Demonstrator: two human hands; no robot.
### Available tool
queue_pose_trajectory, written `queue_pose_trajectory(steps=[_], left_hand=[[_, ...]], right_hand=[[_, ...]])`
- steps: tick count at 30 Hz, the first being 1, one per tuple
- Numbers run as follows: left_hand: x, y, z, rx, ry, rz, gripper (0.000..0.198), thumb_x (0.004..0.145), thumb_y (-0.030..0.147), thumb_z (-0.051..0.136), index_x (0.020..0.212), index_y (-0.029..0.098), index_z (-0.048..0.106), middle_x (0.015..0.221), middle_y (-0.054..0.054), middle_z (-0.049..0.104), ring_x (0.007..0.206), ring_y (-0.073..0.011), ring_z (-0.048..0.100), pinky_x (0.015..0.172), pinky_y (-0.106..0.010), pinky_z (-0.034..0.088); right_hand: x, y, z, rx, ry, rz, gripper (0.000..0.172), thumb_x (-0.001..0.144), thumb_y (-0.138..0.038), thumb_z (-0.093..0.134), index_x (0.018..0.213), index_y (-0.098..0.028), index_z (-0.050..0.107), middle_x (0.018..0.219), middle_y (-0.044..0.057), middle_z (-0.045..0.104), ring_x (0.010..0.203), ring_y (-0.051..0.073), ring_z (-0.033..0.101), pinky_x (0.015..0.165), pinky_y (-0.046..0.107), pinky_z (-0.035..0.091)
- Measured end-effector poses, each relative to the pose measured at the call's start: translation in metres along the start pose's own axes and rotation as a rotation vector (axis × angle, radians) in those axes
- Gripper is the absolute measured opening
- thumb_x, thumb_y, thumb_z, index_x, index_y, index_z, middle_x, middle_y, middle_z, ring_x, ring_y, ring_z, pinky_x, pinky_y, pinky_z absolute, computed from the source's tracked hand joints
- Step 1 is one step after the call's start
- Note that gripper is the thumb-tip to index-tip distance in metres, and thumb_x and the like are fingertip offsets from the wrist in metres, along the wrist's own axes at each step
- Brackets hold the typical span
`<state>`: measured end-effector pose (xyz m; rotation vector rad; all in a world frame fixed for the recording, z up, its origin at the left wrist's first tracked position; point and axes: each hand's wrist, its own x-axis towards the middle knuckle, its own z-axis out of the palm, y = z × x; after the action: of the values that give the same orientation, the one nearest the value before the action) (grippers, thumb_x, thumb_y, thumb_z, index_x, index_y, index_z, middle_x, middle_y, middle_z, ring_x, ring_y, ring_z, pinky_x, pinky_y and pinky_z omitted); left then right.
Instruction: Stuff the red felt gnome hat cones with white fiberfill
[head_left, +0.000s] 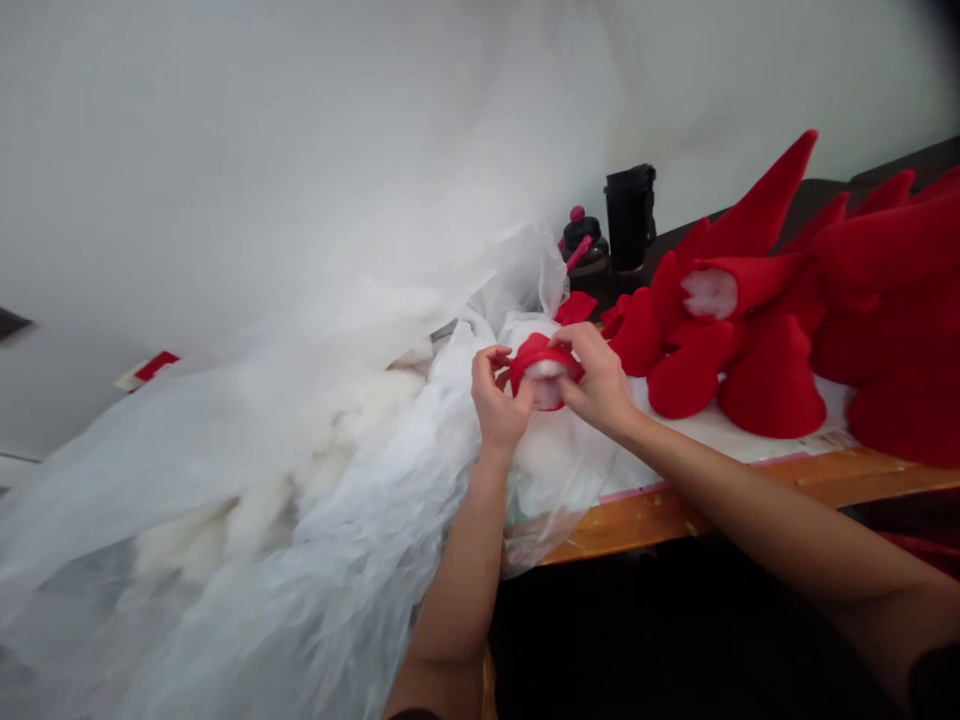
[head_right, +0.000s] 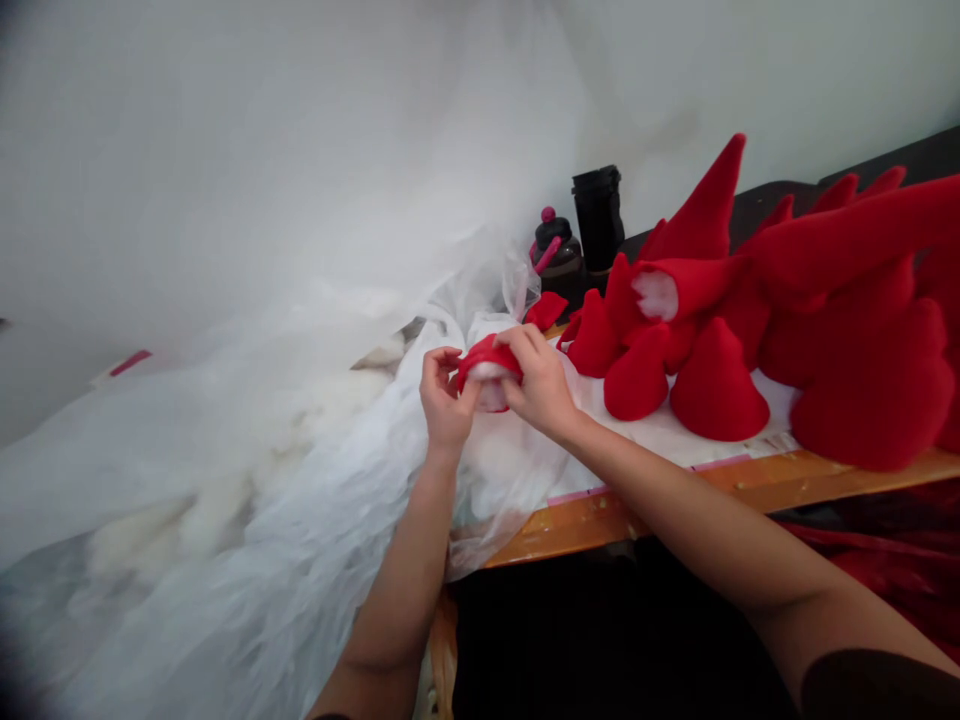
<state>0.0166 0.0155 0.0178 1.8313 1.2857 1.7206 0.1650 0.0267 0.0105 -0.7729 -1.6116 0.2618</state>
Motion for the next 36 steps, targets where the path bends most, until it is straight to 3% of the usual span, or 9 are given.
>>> queue_pose_trajectory(steps=[3,10,15,19,22,24,28,33,36], left_hand=[[0.002,0.0,-0.001,-0.113,-0.091,-0.045,0.041,0.073,0.024,0.071,0.108,0.024,0.049,0.105,-0.004,0.057,0.093,-0.0171,0.059,0.073,-0.026,0.049],[0.005,-0.006,-0.009,0.06,0.02,0.019,0.038,0.067,0.01,0.065,0.101,0.024,0.056,0.093,-0.001,0.062,0.081,-0.0163,0.059,0.071,-0.027,0.048],[0.004,0.0,-0.006,-0.07,-0.04,0.145,0.039,0.076,0.02,0.066,0.113,0.022,0.055,0.11,-0.007,0.06,0.102,-0.0216,0.062,0.089,-0.034,0.051],[0.001,-0.003,0.0,-0.132,-0.092,0.105,0.052,0.078,0.026,0.069,0.125,0.022,0.048,0.124,-0.011,0.056,0.106,-0.0217,0.062,0.087,-0.033,0.054],[0.0,-0.008,0.001,-0.071,-0.039,0.023,0.03,0.077,0.02,0.066,0.105,0.021,0.055,0.097,-0.004,0.062,0.084,-0.0164,0.061,0.072,-0.027,0.052],[0.0,-0.008,0.0,-0.044,0.001,0.009,0.014,0.076,0.016,0.063,0.086,0.02,0.054,0.077,0.002,0.056,0.069,-0.0124,0.054,0.062,-0.023,0.046],[0.0,-0.005,-0.002,0.013,0.086,0.045,0.019,0.074,0.013,0.059,0.067,0.019,0.044,0.062,0.005,0.043,0.059,-0.0096,0.041,0.057,-0.022,0.034],[0.003,-0.001,-0.005,-0.006,-0.019,0.048,0.021,0.073,0.02,0.064,0.07,0.02,0.043,0.069,0.003,0.045,0.065,-0.0116,0.044,0.06,-0.023,0.037],[0.001,0.003,-0.007,-0.1,-0.147,0.112,0.025,0.073,0.03,0.068,0.086,0.021,0.048,0.089,-0.002,0.05,0.08,-0.0156,0.053,0.069,-0.027,0.046]], right_hand=[[0.003,0.0,-0.003,0.084,0.096,0.038,0.029,0.072,-0.013,0.053,0.098,-0.025,0.049,0.095,0.005,0.055,0.092,0.024,0.057,0.079,0.04,0.053],[0.001,-0.007,-0.003,0.196,-0.214,0.027,0.02,0.078,-0.023,0.063,0.093,-0.024,0.05,0.102,0.007,0.055,0.094,0.022,0.055,0.062,0.029,0.052],[0.001,0.002,0.001,0.132,-0.05,-0.014,0.02,0.071,-0.007,0.053,0.08,-0.023,0.045,0.093,0.005,0.054,0.086,0.02,0.055,0.067,0.032,0.051],[0.001,0.006,0.002,0.12,0.097,0.047,0.022,0.07,-0.007,0.051,0.083,-0.024,0.046,0.095,0.006,0.055,0.092,0.023,0.057,0.07,0.034,0.052],[0.0,0.006,0.003,0.1,0.089,0.035,0.036,0.069,-0.007,0.051,0.1,-0.025,0.05,0.098,0.006,0.058,0.09,0.023,0.058,0.072,0.036,0.053],[-0.001,0.004,0.003,0.067,0.063,0.004,0.04,0.068,-0.006,0.049,0.102,-0.025,0.052,0.096,0.005,0.059,0.087,0.022,0.059,0.073,0.037,0.053],[-0.001,0.0,0.0,0.073,0.024,-0.022,0.03,0.068,-0.007,0.048,0.091,-0.024,0.05,0.089,0.004,0.056,0.085,0.021,0.058,0.07,0.035,0.053],[0.003,0.0,-0.003,0.147,-0.1,-0.041,0.034,0.068,-0.015,0.055,0.099,-0.025,0.047,0.122,0.013,0.051,0.113,0.028,0.054,0.067,0.035,0.055],[0.005,0.004,-0.002,0.134,-0.059,-0.042,0.031,0.067,-0.011,0.052,0.094,-0.025,0.044,0.109,0.009,0.056,0.107,0.027,0.057,0.071,0.037,0.054]])
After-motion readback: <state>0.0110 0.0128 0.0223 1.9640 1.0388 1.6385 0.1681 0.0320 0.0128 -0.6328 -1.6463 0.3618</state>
